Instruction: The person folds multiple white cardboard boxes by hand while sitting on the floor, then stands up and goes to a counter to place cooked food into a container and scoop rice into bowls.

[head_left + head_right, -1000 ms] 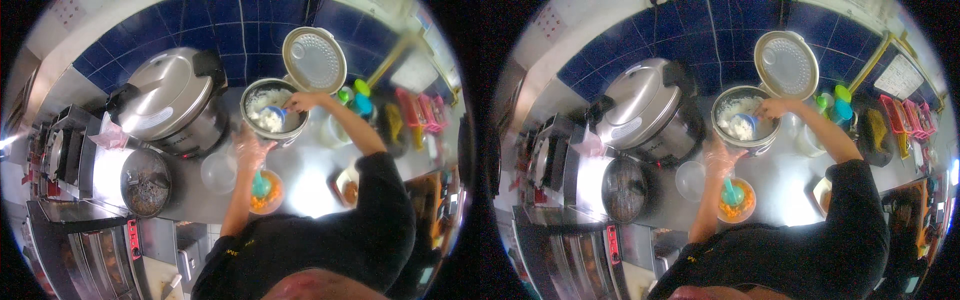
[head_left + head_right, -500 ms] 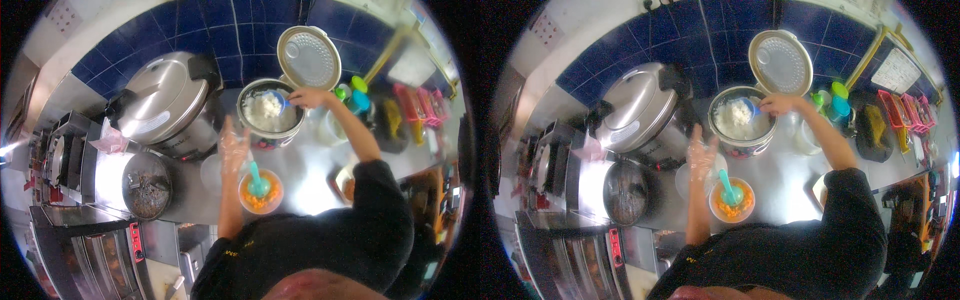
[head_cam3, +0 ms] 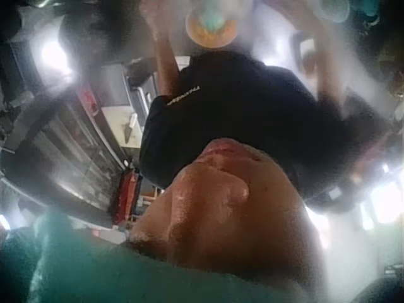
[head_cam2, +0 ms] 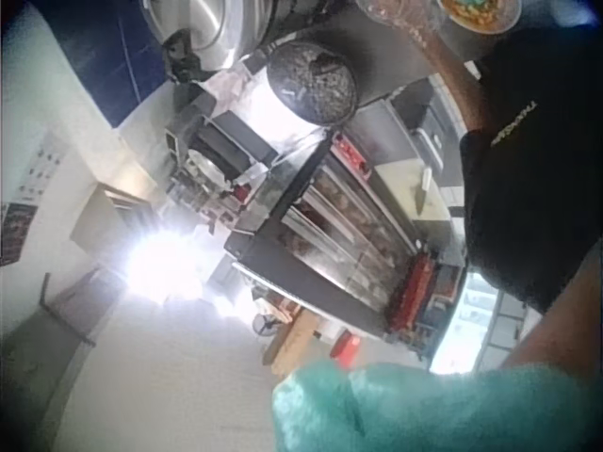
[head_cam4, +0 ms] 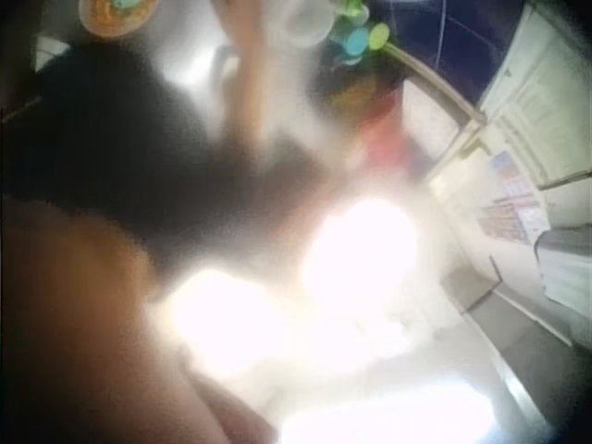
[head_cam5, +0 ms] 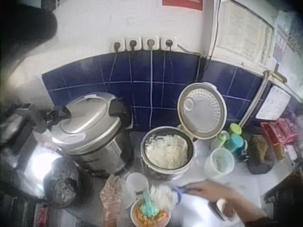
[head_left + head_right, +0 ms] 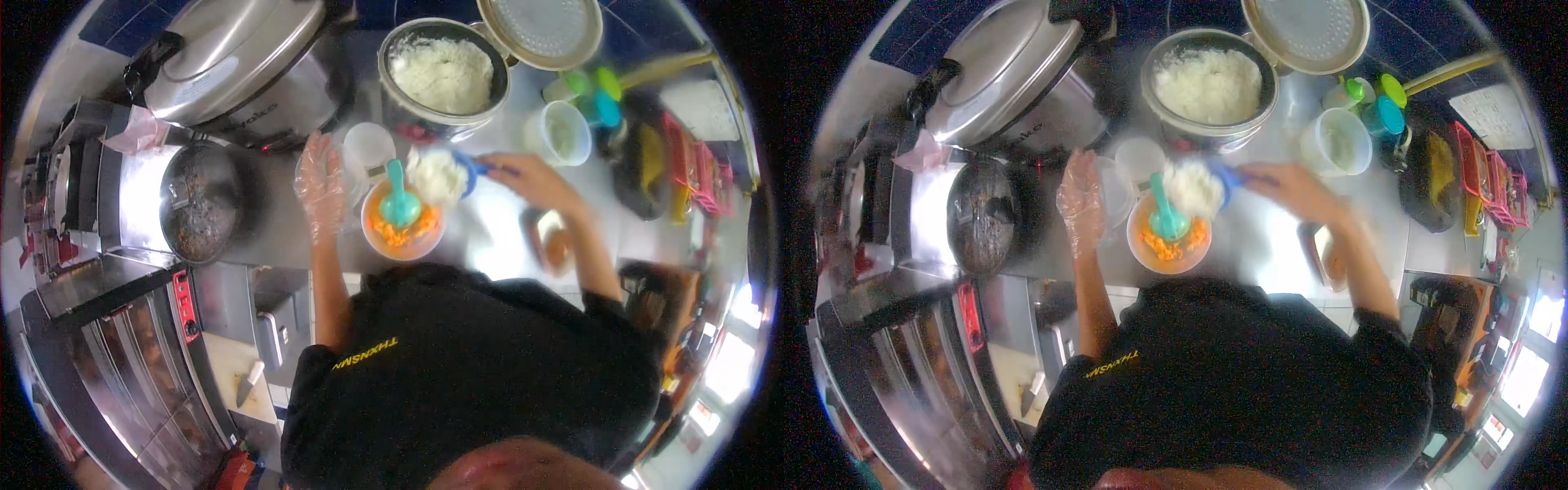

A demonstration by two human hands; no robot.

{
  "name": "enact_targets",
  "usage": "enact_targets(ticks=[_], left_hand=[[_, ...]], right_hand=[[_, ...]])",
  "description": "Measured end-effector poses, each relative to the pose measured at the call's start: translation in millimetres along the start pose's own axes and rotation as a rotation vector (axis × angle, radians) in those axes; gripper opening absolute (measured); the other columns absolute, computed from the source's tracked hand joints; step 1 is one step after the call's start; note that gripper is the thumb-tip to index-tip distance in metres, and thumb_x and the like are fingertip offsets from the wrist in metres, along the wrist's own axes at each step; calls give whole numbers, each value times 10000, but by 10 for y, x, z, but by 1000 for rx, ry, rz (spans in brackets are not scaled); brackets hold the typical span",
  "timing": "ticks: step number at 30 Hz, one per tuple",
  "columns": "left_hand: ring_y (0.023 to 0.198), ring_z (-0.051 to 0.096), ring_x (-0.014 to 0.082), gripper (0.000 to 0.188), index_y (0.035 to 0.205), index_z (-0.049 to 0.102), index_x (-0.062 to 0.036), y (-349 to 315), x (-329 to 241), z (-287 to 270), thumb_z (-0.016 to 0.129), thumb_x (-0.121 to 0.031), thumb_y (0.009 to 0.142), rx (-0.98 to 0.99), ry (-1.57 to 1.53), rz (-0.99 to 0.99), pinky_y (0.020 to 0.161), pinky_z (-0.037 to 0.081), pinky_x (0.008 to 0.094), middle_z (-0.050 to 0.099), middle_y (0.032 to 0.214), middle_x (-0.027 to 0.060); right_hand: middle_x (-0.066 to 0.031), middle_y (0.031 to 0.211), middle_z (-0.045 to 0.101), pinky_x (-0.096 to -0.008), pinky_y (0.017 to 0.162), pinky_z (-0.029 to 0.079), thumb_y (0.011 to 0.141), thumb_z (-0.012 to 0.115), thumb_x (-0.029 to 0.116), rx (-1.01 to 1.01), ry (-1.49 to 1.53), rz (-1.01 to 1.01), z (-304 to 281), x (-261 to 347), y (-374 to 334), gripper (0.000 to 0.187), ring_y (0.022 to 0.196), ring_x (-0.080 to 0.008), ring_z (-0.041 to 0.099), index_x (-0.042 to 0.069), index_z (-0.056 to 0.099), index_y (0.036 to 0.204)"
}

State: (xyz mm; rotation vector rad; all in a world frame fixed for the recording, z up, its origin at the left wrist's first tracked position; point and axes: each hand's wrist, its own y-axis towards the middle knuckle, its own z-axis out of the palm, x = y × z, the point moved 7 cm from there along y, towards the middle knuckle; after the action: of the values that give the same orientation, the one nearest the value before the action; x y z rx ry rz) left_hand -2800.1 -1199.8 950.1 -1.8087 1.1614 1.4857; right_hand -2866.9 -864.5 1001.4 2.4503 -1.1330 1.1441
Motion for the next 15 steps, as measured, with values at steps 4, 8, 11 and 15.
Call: enact_targets(ticks=[4, 8, 11, 15], left_hand=[[1236, 563, 226, 447, 1412, 482, -29, -216, 196, -68, 571, -181, 1001, 3, 155, 28, 1068, 413, 360, 619, 1309, 139], [1227, 569, 230, 454, 1416, 483, -51, -310, 344, -55, 576, -212, 1002, 18, 35, -63, 1064, 415, 366, 618, 1311, 139], [1230, 567, 235, 451, 1410, 490, -50, -346, 227, -49, 573, -226, 1004, 15, 36, -83, 1063, 415, 371, 619, 1306, 141], [1233, 563, 241, 447, 1395, 503, -35, -333, 222, -29, 578, -236, 1002, 18, 45, -82, 1062, 414, 374, 620, 1300, 146]], right_hand=[[-121, 907, 660, -417, 747, 533, 968, 581, 227, 19, -197, 55, 578, 318, -276, 313, 780, -300, 648, 199, 637, 1275], [-92, 852, 556, -422, 626, 522, 949, 567, 180, 50, -434, 87, 1012, 270, -487, 434, 721, -298, 624, 356, 560, 1346], [-78, 828, 533, -401, 585, 513, 931, 570, 137, -10, -435, 24, 978, 312, -553, 468, 677, -282, 608, 378, 571, 1332], [-72, 841, 558, -397, 578, 505, 942, 585, 155, -57, -462, 10, 777, 408, -524, 393, 682, -273, 614, 329, 613, 1294]])
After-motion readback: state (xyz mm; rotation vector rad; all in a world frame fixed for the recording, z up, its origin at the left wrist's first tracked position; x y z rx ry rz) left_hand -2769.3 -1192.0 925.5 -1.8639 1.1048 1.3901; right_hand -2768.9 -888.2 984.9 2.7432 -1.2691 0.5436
